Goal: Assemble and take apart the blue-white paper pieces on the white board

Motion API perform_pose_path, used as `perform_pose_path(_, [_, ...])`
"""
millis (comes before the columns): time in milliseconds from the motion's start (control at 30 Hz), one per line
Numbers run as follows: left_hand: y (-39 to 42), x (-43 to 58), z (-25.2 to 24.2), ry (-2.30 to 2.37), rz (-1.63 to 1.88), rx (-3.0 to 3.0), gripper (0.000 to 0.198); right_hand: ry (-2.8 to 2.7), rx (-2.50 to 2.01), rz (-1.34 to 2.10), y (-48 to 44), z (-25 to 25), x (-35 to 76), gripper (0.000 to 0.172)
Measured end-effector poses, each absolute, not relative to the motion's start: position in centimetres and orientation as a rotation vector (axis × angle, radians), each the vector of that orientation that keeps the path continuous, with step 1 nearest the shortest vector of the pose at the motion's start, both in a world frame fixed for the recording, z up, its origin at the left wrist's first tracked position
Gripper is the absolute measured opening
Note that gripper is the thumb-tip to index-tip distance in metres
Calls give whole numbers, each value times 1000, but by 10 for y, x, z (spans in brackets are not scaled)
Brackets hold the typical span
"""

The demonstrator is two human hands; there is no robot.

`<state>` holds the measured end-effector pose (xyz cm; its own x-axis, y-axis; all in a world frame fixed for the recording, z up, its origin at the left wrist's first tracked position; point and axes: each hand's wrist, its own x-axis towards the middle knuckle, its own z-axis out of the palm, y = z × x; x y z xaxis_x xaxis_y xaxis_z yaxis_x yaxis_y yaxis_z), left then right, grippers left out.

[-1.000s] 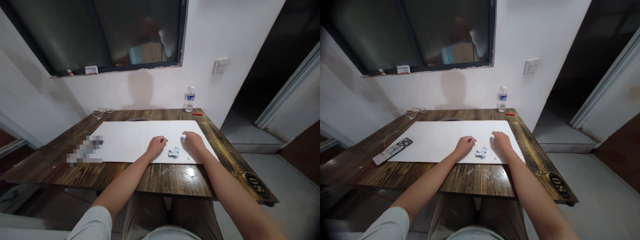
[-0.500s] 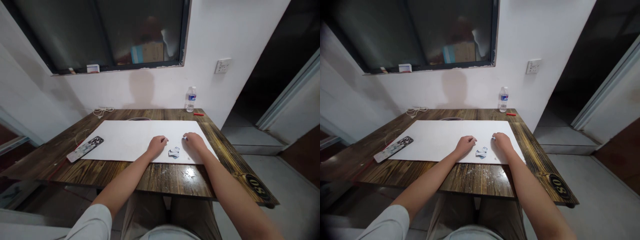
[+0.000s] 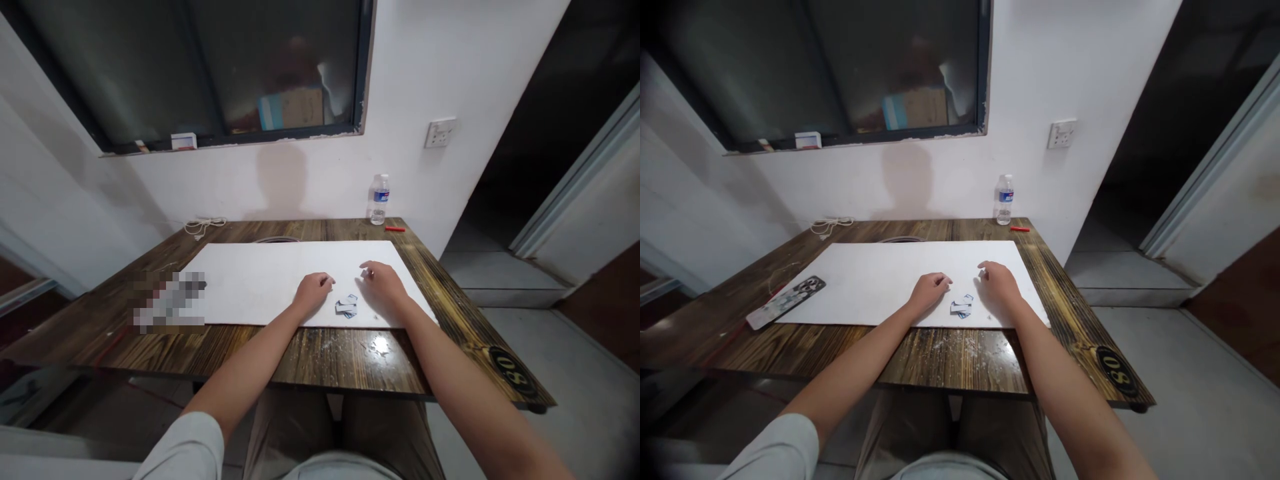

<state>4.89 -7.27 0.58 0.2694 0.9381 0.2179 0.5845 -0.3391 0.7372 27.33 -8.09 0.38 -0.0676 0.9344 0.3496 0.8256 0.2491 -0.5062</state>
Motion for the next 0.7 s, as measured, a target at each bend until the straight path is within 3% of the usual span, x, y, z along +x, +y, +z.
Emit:
perform_pose_path(167, [-72, 48, 5, 1348, 902, 2055, 25, -2095, -1113, 662, -87, 15, 265, 29])
perform_pose_path(300, [-71, 48, 3, 1332, 898, 2071, 26, -2200, -1049, 878, -93, 19, 260, 24])
perform_pose_path(700, [-65, 49, 1, 1260, 1117, 1796, 16, -1949, -1329, 720, -78, 3, 265, 9])
